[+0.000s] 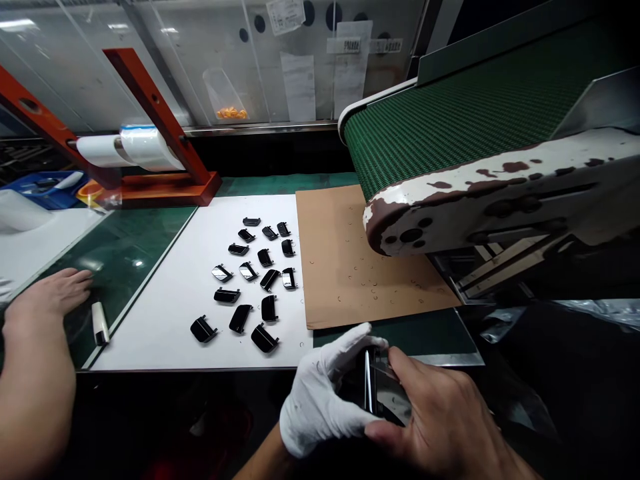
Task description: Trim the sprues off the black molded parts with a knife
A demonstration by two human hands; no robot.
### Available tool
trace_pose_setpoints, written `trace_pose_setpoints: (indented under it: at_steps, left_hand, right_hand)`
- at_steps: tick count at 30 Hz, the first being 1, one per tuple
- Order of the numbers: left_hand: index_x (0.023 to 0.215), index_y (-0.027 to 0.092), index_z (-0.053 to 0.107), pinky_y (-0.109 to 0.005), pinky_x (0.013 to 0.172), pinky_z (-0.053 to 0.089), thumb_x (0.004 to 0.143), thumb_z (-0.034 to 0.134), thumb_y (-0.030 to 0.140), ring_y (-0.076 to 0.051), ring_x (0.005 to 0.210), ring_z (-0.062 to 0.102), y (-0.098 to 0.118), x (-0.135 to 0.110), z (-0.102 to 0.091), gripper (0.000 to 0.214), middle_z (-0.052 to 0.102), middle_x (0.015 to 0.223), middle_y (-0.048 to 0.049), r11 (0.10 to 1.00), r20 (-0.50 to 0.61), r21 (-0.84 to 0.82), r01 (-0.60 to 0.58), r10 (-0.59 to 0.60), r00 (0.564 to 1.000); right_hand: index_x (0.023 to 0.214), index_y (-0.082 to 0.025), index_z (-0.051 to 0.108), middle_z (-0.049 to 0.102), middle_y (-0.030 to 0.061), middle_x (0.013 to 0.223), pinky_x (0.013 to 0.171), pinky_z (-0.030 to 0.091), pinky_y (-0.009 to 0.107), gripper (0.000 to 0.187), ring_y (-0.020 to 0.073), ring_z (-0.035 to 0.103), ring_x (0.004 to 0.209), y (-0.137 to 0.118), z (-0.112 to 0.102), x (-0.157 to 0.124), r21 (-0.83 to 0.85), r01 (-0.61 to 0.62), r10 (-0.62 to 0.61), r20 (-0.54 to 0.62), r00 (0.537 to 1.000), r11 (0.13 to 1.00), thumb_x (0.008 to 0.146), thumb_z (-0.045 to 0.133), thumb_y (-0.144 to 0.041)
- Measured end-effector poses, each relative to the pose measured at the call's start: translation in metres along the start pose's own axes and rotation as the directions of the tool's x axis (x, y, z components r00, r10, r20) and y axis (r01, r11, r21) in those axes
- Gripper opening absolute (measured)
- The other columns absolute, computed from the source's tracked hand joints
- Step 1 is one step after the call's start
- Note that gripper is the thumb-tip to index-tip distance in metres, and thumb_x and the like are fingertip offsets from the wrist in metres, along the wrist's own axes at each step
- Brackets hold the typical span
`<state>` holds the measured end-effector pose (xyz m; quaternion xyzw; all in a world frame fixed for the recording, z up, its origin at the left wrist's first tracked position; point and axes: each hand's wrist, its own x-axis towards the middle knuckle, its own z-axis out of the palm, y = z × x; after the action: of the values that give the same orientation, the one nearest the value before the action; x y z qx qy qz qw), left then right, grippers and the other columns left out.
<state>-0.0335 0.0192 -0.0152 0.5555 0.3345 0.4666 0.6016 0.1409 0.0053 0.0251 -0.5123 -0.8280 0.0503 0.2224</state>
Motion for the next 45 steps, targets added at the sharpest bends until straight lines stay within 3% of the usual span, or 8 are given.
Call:
trace_pose_setpoints:
  at_steps: [6, 11, 15, 23, 32, 39, 45]
  left_hand:
    - [0.129, 0.022, 0.060, -0.036, 0.098, 0.052, 0.053, 0.094, 0.035, -0.032, 0.108, 0.065, 0.004, -0.003, -0.002, 0.084, 0.069, 0.116, -0.0093, 0.998, -0.027, 0.023, 0.060, -0.059, 0.998]
    - [0.131, 0.023, 0.059, -0.034, 0.097, 0.053, 0.058, 0.092, 0.036, -0.030, 0.109, 0.065, 0.004, -0.007, -0.002, 0.081, 0.069, 0.118, -0.0086, 0.997, -0.045, -0.060, 0.045, -0.048, 0.998]
    - [0.132, 0.023, 0.059, -0.033, 0.098, 0.053, 0.058, 0.092, 0.037, -0.029, 0.109, 0.065, 0.006, -0.005, -0.001, 0.082, 0.069, 0.118, -0.0084, 0.999, -0.063, -0.044, 0.031, -0.034, 0.997]
    - [0.131, 0.030, 0.059, -0.028, 0.093, 0.056, 0.053, 0.094, 0.019, -0.026, 0.103, 0.069, 0.018, -0.001, -0.006, 0.086, 0.070, 0.115, -0.0026, 0.998, -0.029, 0.068, 0.003, -0.001, 1.000]
    - [0.132, 0.034, 0.058, -0.021, 0.095, 0.051, 0.053, 0.094, 0.019, -0.022, 0.104, 0.068, 0.022, 0.001, -0.008, 0.088, 0.071, 0.117, 0.0016, 0.993, -0.028, 0.103, -0.050, 0.053, 0.998]
    - [0.130, 0.030, 0.060, -0.024, 0.094, 0.053, 0.059, 0.092, 0.031, -0.023, 0.102, 0.069, 0.026, -0.001, -0.007, 0.078, 0.071, 0.115, -0.0015, 0.992, -0.021, 0.116, -0.039, 0.042, 0.999]
    - [0.129, 0.028, 0.061, -0.023, 0.095, 0.052, 0.058, 0.092, 0.026, -0.023, 0.104, 0.068, 0.022, -0.003, -0.007, 0.078, 0.071, 0.115, -0.0017, 0.994, -0.042, 0.107, -0.018, 0.023, 0.999]
  right_hand:
    - [0.073, -0.013, 0.065, 0.060, 0.0034, 0.048, 0.039, 0.035, 0.030, 0.089, 0.0202, 0.062, 0.038, -0.008, 0.002, 0.003, -0.027, -0.036, 0.033, -0.088, 0.996, 0.999, 0.085, 0.007, -0.079]
    - [0.063, -0.015, 0.062, 0.057, 0.0033, 0.046, 0.039, 0.031, 0.031, 0.084, 0.0194, 0.060, 0.039, -0.009, 0.005, 0.003, -0.022, 0.005, -0.007, -0.112, 0.994, 1.000, 0.090, 0.008, -0.073]
    - [0.063, -0.014, 0.062, 0.056, 0.0035, 0.045, 0.040, 0.032, 0.032, 0.082, 0.0193, 0.059, 0.037, -0.007, 0.005, 0.003, -0.044, 0.022, -0.028, -0.138, 0.990, 0.999, 0.091, 0.009, -0.071]
    - [0.071, -0.013, 0.063, 0.060, 0.0048, 0.049, 0.039, 0.035, 0.032, 0.091, 0.0219, 0.061, 0.038, -0.008, 0.003, 0.007, -0.025, -0.068, 0.065, -0.112, 0.992, 0.997, 0.082, 0.004, -0.082]
    - [0.063, -0.015, 0.061, 0.053, 0.0019, 0.042, 0.038, 0.032, 0.030, 0.087, 0.0182, 0.055, 0.033, -0.011, 0.002, 0.008, -0.008, -0.041, 0.040, -0.124, 0.992, 0.999, 0.085, 0.004, -0.078]
    - [0.066, -0.013, 0.063, 0.058, 0.0045, 0.047, 0.042, 0.032, 0.032, 0.089, 0.0208, 0.060, 0.040, -0.007, 0.007, 0.005, -0.036, -0.014, 0.009, -0.129, 0.992, 0.999, 0.087, 0.004, -0.076]
    - [0.062, -0.015, 0.061, 0.055, 0.0037, 0.044, 0.041, 0.032, 0.031, 0.086, 0.0189, 0.058, 0.038, -0.005, 0.009, 0.005, -0.034, 0.012, -0.017, -0.146, 0.989, 0.999, 0.089, 0.005, -0.073]
